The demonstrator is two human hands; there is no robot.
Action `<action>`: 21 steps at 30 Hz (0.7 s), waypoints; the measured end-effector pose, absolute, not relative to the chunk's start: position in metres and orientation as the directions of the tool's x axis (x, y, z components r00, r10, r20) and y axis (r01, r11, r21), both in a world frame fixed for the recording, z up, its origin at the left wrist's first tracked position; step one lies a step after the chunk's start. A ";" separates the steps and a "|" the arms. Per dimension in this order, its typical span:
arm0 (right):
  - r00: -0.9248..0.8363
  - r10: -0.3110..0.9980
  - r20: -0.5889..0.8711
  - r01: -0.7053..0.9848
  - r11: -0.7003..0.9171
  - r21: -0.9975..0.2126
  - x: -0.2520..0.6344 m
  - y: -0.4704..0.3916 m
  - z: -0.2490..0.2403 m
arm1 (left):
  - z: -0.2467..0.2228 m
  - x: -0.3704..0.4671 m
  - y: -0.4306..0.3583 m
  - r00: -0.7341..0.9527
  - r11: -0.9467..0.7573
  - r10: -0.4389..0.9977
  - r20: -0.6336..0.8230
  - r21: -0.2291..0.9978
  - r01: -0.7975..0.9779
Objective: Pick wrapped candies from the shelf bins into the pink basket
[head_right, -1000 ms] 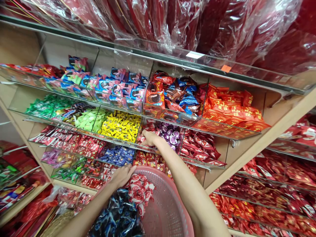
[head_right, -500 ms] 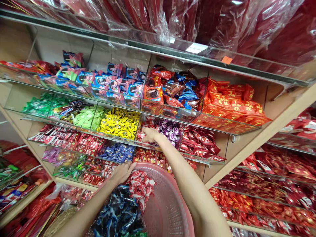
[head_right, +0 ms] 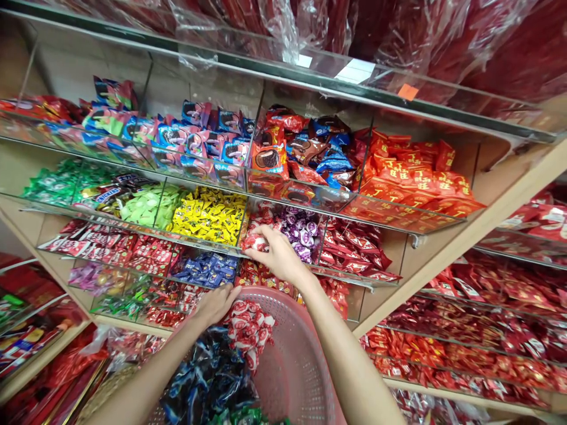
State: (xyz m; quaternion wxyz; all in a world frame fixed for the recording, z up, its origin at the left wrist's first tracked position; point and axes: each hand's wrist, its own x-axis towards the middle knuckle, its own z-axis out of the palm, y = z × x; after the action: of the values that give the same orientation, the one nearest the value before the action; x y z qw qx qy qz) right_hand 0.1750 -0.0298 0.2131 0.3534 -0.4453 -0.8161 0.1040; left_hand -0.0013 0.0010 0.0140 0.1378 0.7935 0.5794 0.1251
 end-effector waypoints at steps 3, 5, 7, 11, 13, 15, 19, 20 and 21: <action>-0.336 0.833 0.438 0.610 0.548 -0.573 0.174 -0.046 0.193 | 0.017 -0.001 0.000 0.303 -0.295 0.952 0.036 0.360 0.885; -0.344 0.860 0.376 0.601 0.510 -0.616 0.176 -0.053 0.170 | 0.019 0.000 -0.001 0.304 -0.293 0.952 0.027 0.362 0.885; -0.331 0.891 0.310 0.617 0.453 -0.644 0.181 -0.055 0.140 | 0.020 0.000 -0.002 0.296 -0.280 0.955 0.015 0.368 0.886; -0.232 0.961 0.147 0.748 0.273 -0.605 0.200 -0.054 0.080 | 0.020 -0.001 -0.002 0.291 -0.277 0.956 0.016 0.367 0.888; -0.190 0.975 0.117 0.839 0.223 -0.497 0.207 -0.055 0.058 | 0.019 -0.001 -0.002 0.296 -0.285 0.955 0.027 0.364 0.887; -0.180 0.975 0.133 0.908 0.217 -0.358 0.208 -0.058 0.045 | 0.018 0.000 -0.002 0.293 -0.286 0.955 0.037 0.366 0.886; -0.148 0.973 0.176 0.971 0.176 -0.160 0.196 -0.061 0.029 | 0.017 0.000 -0.002 0.283 -0.278 0.958 0.043 0.372 0.886; -0.136 0.973 0.185 0.975 0.165 -0.149 0.193 -0.061 0.026 | 0.017 0.000 -0.002 0.282 -0.278 0.958 0.044 0.372 0.886; -0.126 0.973 0.194 0.976 0.157 -0.150 0.190 -0.061 0.023 | 0.017 0.000 -0.002 0.283 -0.278 0.958 0.044 0.373 0.885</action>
State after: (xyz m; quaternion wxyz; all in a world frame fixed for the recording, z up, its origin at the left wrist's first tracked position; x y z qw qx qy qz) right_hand 0.1898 -0.0606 0.0230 0.1235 -0.6492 -0.7505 -0.0067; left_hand -0.0004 -0.0020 0.0166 0.1394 0.7886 0.5843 0.1311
